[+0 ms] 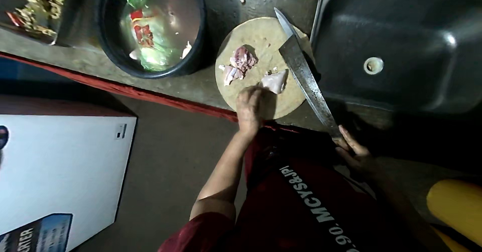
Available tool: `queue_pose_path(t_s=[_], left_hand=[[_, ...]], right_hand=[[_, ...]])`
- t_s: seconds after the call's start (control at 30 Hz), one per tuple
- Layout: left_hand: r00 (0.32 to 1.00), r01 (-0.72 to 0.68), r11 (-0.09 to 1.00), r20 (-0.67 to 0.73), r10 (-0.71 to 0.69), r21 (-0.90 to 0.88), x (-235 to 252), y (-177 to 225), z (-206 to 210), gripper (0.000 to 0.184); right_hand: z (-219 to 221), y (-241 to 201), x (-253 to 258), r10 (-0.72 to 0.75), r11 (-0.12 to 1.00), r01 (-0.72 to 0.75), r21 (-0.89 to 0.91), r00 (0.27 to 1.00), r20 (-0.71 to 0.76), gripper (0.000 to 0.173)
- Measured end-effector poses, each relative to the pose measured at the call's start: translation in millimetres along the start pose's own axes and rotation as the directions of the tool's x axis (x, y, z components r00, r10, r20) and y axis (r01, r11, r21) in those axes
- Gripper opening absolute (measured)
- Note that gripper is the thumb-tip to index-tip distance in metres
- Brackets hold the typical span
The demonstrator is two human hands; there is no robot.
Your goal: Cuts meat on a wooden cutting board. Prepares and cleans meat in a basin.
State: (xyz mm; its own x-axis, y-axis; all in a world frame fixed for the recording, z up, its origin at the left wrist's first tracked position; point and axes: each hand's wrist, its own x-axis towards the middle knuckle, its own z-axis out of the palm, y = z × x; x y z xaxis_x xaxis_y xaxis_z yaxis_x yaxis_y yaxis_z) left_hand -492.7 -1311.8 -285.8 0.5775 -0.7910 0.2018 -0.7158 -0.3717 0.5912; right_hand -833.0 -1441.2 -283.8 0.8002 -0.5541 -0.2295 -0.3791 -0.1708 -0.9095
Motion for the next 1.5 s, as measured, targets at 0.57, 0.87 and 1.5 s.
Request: queue_pose_path(t_s=[0.57, 0.87, 1.5], left_hand=[[0.923, 0.367, 0.852, 0.259, -0.284, -0.373, 91.2, 6.5, 13.3, 0.035], [0.789, 0.573, 0.184, 0.477, -0.386, -0.799, 81.5, -8.8, 3.7, 0.025], [0.878, 0.287, 0.947, 0.355, -0.321, 0.146, 154.4, -69.6, -25.3, 0.055]], right_hand=[[4.2, -3.3, 3.1, 0.075, 0.994, -0.073, -0.077, 0.997, 0.015, 0.058], [5.7, 0.9, 7.0, 0.087, 0.994, -0.085, -0.074, 0.996, 0.028, 0.06], [17.8, -0.6, 9.4, 0.146, 0.989, -0.146, -0.038, 0.989, 0.002, 0.063]])
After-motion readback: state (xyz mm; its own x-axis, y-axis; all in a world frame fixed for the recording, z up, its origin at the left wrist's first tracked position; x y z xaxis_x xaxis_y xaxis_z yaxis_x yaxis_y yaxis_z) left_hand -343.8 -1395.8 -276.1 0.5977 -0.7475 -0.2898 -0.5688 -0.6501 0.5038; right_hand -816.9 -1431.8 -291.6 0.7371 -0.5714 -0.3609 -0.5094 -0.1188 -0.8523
